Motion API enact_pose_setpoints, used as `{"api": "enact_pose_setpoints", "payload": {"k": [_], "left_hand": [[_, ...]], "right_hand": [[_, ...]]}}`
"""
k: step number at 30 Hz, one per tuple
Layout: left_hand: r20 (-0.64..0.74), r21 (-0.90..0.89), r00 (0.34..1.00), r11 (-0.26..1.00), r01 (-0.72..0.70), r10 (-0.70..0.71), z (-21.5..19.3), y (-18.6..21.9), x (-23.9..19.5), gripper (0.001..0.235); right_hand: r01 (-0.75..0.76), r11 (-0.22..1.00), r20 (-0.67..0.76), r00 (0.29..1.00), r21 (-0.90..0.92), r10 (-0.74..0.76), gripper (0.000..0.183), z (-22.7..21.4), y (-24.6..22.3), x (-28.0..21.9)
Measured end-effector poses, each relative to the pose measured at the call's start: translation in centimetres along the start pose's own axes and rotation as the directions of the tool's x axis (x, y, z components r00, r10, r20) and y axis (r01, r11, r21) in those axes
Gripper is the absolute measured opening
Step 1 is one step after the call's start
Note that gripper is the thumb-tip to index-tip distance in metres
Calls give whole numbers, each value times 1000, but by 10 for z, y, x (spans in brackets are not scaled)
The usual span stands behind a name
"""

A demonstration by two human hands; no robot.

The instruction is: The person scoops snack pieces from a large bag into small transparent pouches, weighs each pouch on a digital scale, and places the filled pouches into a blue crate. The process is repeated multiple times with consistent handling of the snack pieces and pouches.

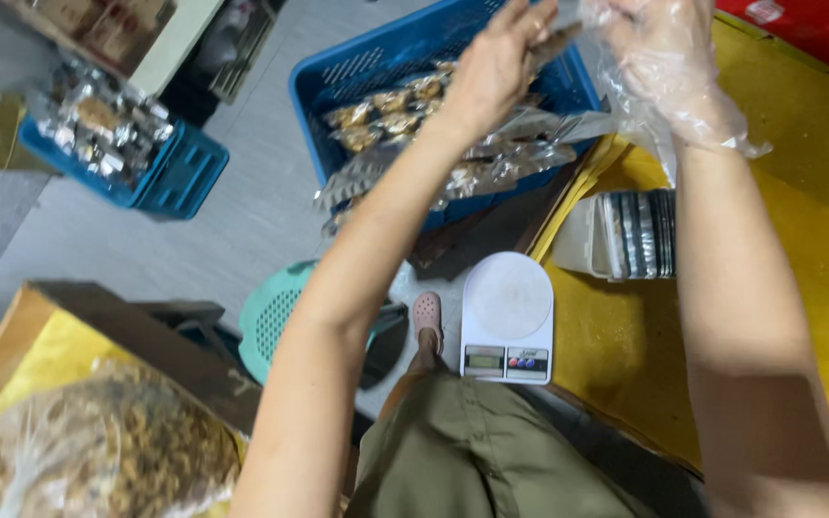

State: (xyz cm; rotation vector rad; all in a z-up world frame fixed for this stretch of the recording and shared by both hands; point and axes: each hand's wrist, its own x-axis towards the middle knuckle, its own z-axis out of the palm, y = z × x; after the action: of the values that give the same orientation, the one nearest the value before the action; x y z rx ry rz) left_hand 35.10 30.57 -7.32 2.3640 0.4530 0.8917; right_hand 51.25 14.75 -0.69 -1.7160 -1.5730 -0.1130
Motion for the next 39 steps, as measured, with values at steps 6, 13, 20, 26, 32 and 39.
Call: {"api": "enact_pose_setpoints", "payload": {"k": [6, 13, 20, 26, 32, 39], "left_hand": [[162, -46, 986, 997, 59, -51, 148, -61, -3, 48], [380, 72, 904, 981, 182, -196, 209, -87, -35, 51], [295, 351, 941, 935, 52, -164, 181, -44, -37, 76], [353, -159, 892, 921, 355, -283, 209, 52, -148, 48], [316, -297, 768, 711, 637, -557, 239, 77, -203, 95], [428, -297, 704, 647, 702, -567, 238, 57, -234, 84]], "right_hand": [[-276, 961, -12, 961, 23, 277, 21, 45, 113, -49], [-643, 764, 131, 755, -50, 643, 25, 101, 175, -99], [-571, 810, 61, 821, 133, 568, 41, 97, 180, -119], [-542, 742, -67, 788, 396, 612, 45, 33, 156, -160], [-317, 291, -79, 541, 903, 837, 29, 32, 103, -230], [-264, 118, 12, 442, 957, 897, 30, 7, 69, -253]]}}
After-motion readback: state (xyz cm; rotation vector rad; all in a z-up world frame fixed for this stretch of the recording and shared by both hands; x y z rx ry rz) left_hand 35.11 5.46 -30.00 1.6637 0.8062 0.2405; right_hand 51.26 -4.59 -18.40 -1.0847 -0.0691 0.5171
